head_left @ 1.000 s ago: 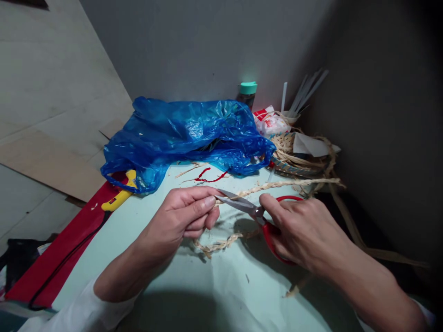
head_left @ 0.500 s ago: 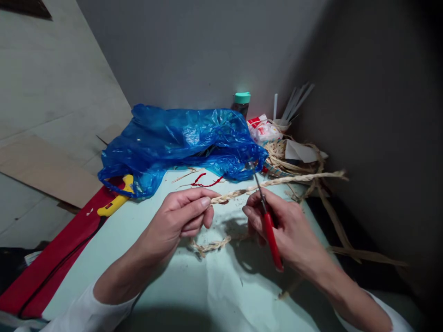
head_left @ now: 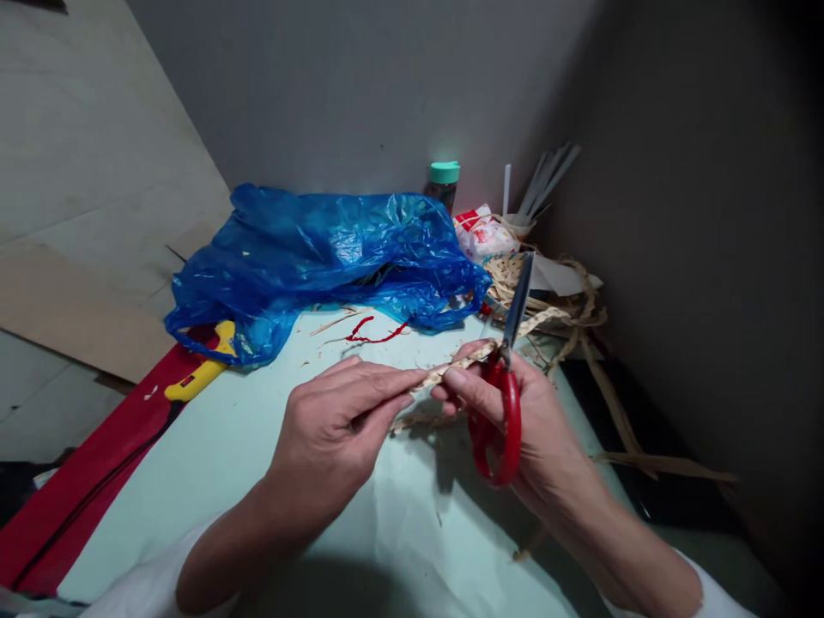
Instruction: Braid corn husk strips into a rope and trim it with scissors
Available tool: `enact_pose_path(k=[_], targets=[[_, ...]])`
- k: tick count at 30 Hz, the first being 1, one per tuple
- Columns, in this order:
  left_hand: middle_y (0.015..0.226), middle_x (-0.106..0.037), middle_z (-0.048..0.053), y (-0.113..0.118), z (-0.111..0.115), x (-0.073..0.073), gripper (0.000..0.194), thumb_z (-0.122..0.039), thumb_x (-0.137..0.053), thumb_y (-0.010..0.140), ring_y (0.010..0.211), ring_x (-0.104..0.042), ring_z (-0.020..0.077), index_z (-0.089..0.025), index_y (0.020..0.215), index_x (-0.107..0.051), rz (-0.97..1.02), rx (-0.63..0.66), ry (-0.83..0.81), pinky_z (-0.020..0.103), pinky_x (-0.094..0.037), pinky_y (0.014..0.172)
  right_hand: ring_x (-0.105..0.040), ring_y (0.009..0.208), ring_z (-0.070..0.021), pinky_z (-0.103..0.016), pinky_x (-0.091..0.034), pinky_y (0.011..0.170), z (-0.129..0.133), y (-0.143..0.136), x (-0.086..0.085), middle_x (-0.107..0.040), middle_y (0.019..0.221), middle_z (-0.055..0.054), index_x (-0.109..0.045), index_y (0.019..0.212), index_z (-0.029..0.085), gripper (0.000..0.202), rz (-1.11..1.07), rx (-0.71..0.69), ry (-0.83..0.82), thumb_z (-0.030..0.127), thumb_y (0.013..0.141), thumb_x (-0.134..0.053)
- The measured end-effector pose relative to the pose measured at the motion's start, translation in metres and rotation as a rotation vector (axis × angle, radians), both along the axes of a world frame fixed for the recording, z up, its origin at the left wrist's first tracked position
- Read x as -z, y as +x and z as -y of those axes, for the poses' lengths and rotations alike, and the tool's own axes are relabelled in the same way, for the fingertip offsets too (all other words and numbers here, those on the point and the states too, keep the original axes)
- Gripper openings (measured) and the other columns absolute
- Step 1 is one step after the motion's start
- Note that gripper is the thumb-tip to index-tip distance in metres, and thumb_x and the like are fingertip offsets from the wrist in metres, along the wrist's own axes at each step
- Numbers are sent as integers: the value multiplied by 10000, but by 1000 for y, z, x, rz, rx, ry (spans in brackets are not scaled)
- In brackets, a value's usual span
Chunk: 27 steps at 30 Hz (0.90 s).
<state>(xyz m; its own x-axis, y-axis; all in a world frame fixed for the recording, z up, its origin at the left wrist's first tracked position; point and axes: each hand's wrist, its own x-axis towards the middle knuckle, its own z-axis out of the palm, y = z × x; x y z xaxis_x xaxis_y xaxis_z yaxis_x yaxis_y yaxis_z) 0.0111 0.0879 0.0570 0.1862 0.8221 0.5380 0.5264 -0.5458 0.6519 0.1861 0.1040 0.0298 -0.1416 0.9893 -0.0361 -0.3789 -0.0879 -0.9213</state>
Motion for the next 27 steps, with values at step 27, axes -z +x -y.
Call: enact_pose_path(k=[27], targets=[[602, -614, -12, -9, -1, -7, 289, -289, -553, 896, 610, -514, 105, -170, 658, -666, 247, 143, -583, 240, -380, 603, -590, 660, -122, -243, -445, 591, 2, 2, -11, -639, 733, 41, -597, 834, 217, 268, 162, 257, 132, 262, 681, -812]])
